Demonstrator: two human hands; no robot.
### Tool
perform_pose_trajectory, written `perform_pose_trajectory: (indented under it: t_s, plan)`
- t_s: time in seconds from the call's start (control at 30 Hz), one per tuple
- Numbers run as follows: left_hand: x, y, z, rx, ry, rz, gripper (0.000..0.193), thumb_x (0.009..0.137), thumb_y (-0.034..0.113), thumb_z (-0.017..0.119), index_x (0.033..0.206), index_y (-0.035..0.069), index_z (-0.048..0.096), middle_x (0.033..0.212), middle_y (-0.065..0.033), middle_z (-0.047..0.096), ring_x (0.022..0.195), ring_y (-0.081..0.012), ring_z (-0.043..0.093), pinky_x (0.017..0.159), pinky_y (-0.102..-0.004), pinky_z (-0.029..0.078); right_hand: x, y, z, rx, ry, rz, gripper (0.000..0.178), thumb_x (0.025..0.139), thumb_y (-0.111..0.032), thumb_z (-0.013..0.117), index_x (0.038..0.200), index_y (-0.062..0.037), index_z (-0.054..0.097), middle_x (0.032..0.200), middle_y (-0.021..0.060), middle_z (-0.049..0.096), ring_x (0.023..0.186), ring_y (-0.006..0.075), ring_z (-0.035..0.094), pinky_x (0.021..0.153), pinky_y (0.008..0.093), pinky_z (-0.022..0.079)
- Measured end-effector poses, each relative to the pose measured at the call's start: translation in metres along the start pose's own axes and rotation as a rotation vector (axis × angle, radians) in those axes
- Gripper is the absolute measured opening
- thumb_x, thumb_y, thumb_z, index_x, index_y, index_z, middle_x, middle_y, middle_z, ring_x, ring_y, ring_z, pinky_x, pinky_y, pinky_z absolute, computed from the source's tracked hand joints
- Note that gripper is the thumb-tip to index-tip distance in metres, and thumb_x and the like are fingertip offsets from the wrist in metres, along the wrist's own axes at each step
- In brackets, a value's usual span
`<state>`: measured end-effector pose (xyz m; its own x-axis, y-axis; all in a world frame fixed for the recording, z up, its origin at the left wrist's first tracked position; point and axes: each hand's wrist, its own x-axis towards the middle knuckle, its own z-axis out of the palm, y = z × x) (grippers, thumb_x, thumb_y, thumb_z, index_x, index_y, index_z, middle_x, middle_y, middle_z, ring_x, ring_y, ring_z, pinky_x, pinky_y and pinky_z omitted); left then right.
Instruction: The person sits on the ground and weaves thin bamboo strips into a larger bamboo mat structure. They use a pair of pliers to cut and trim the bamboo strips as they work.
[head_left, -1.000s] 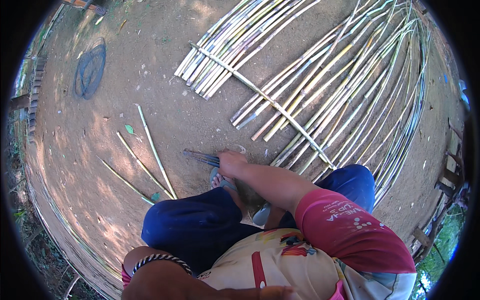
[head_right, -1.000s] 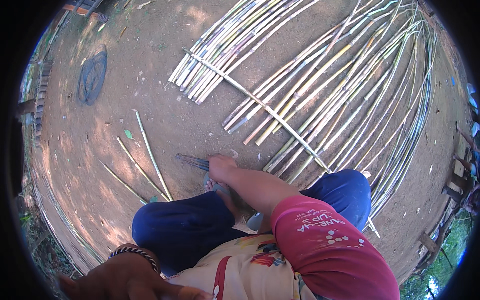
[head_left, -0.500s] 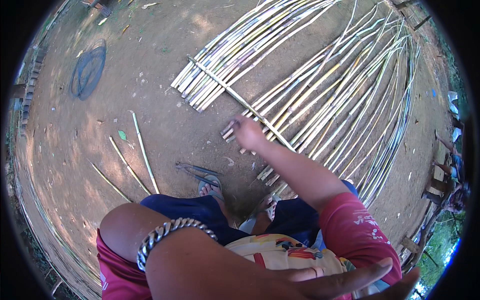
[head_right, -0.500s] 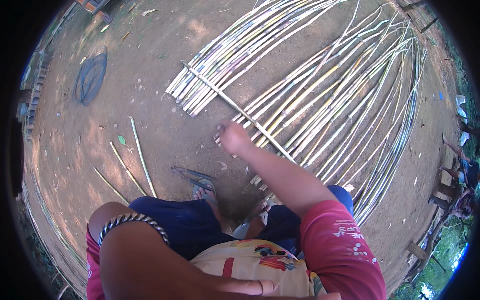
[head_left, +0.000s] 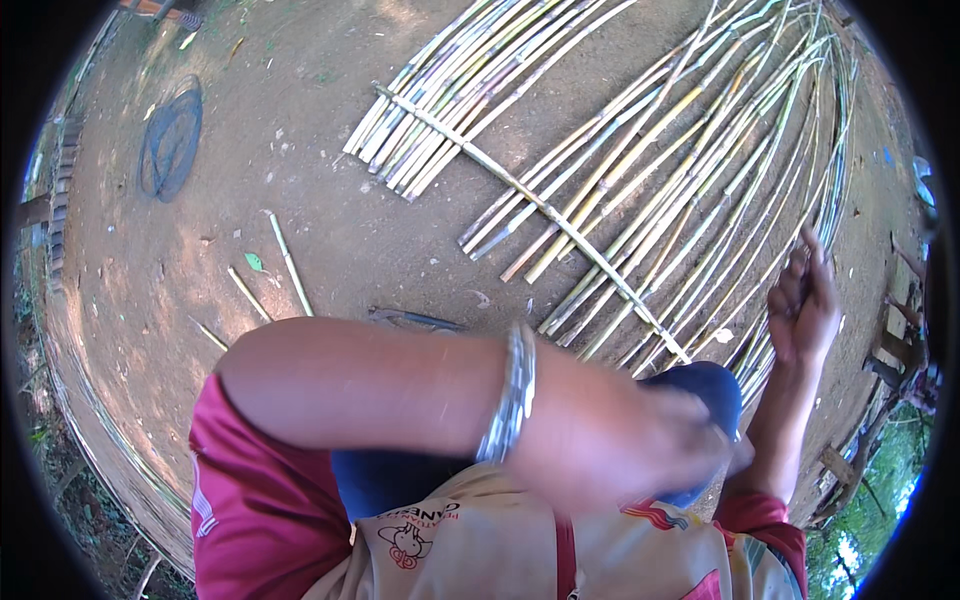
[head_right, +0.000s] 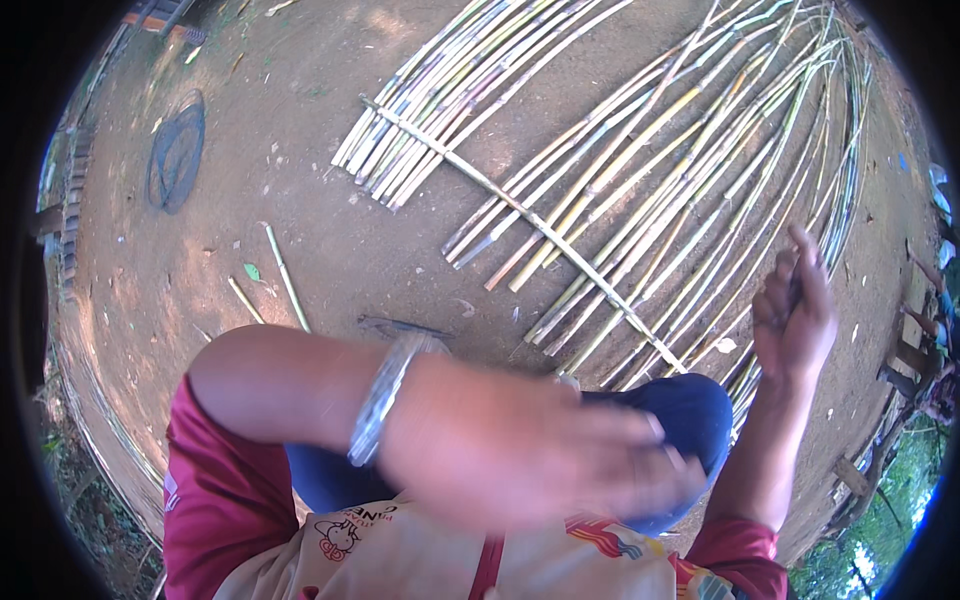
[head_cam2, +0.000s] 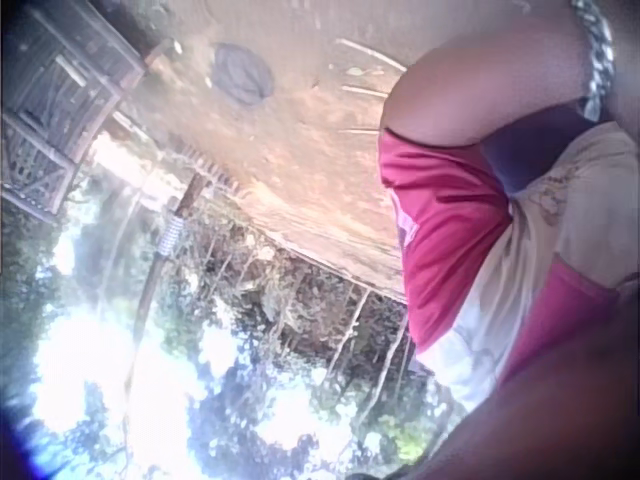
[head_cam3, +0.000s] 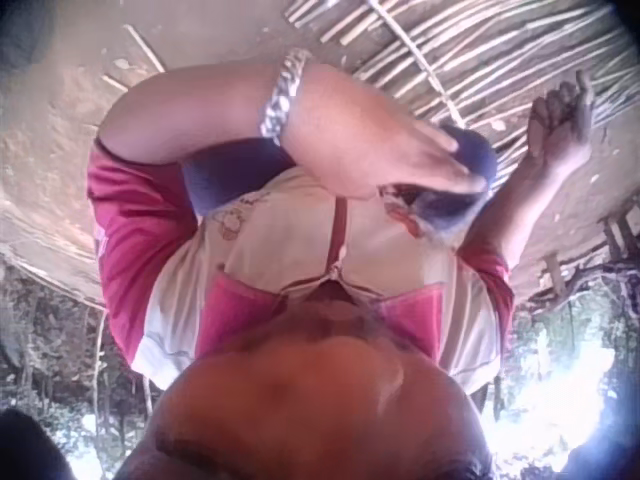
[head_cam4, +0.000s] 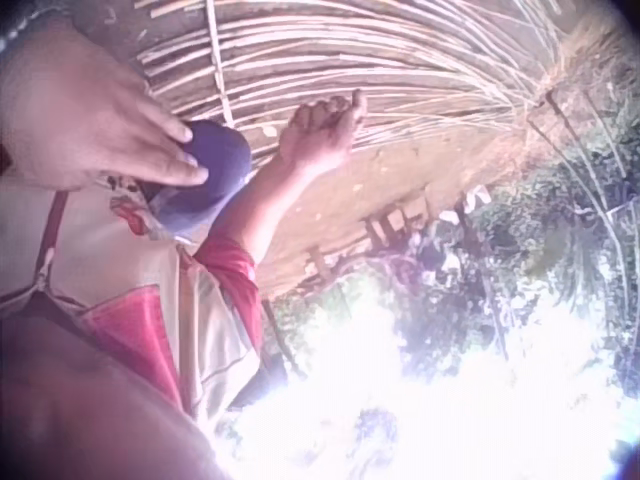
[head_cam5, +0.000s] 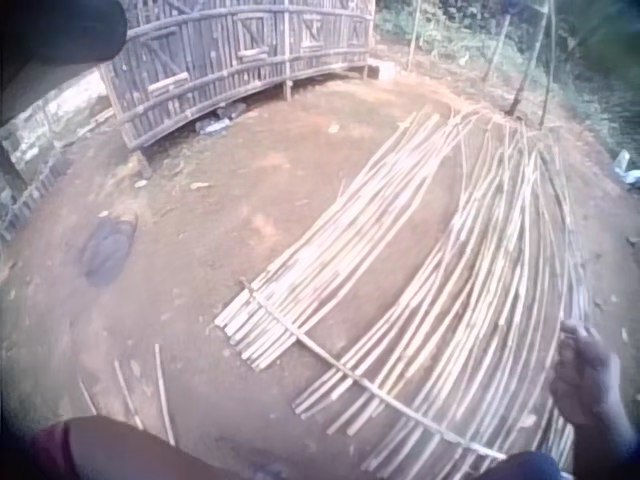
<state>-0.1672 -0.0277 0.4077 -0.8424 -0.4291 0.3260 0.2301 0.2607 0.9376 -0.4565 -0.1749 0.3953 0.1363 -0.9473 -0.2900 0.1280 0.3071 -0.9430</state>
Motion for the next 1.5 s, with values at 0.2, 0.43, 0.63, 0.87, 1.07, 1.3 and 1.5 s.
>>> perform_pose_trajectory:
  t_s: [0.2,0.43,0.63,0.87,1.07,1.3,1.5]
  plan:
    - [-0.112,-0.252,-0.017,0.580,0.537,-1.370,0.070,0.086,0.041,0.076,0.131,-0.006,0.049,0.129,-0.0279,0.057,0.124,-0.0387,0.054,0.109,-0.0430,0.042,-0.059,0.069,-0.001,-0.021,0.045,0.227,0.023,0.105,-0.020,0.051,0.120,-0.0046,0.060,0.069,-0.0039,0.045,0.046,0.0029,0.029,0.038,0.0219,0.021]
    - [-0.114,-0.342,0.022,0.540,0.980,-1.493,0.077,0.079,0.038,0.079,0.136,0.001,0.042,0.134,-0.0272,0.054,0.123,-0.0418,0.055,0.104,-0.0474,0.046,-0.071,0.088,-0.011,0.054,0.014,0.346,0.020,0.104,-0.014,0.056,0.120,-0.0025,0.060,0.067,-0.0054,0.043,0.048,0.0036,0.030,0.043,0.0219,0.023]
    - [-0.109,-0.345,0.018,0.478,1.023,-1.603,0.071,0.075,0.035,0.078,0.131,0.007,0.045,0.121,-0.0242,0.064,0.106,-0.0408,0.067,0.093,-0.0487,0.053,-0.065,0.096,-0.028,0.051,-0.017,0.402,0.023,0.102,-0.016,0.058,0.121,-0.0020,0.058,0.073,-0.0034,0.047,0.053,0.0042,0.034,0.047,0.0224,0.025]
    - [-0.126,-0.339,0.005,0.414,1.071,-1.562,0.075,0.072,0.040,0.080,0.133,0.005,0.056,0.111,-0.0255,0.071,0.104,-0.0408,0.069,0.092,-0.0472,0.055,-0.057,0.099,-0.018,-0.074,-0.112,0.457,0.027,0.101,-0.018,0.062,0.123,-0.0018,0.058,0.074,-0.0034,0.048,0.055,0.0037,0.035,0.049,0.0215,0.027]
    - [-0.152,-0.332,-0.004,0.484,1.179,-1.497,0.073,0.068,0.035,0.082,0.129,0.003,0.058,0.108,-0.0251,0.071,0.103,-0.0404,0.069,0.091,-0.0468,0.056,-0.051,0.107,-0.014,-0.073,-0.150,0.477,0.028,0.101,-0.017,0.062,0.123,-0.0005,0.057,0.074,-0.0032,0.048,0.055,0.0036,0.034,0.049,0.0210,0.026]
    - [-0.171,-0.337,0.001,0.402,1.244,-1.472,0.073,0.066,0.031,0.083,0.127,-0.002,0.060,0.109,-0.0264,0.071,0.103,-0.0395,0.069,0.093,-0.0443,0.055,-0.051,0.106,-0.017,-0.019,-0.207,0.472,0.029,0.101,-0.017,0.064,0.123,0.0004,0.058,0.079,-0.0030,0.051,0.060,0.0035,0.038,0.052,0.0207,0.029]
    - [-0.171,-0.341,-0.003,0.388,1.287,-1.473,0.077,0.064,0.032,0.084,0.129,-0.002,0.059,0.112,-0.0267,0.070,0.106,-0.0387,0.069,0.094,-0.0431,0.055,-0.050,0.107,-0.020,-0.018,-0.229,0.467,0.028,0.100,-0.014,0.065,0.123,0.0002,0.060,0.078,-0.0042,0.051,0.061,0.0034,0.039,0.053,0.0214,0.029]
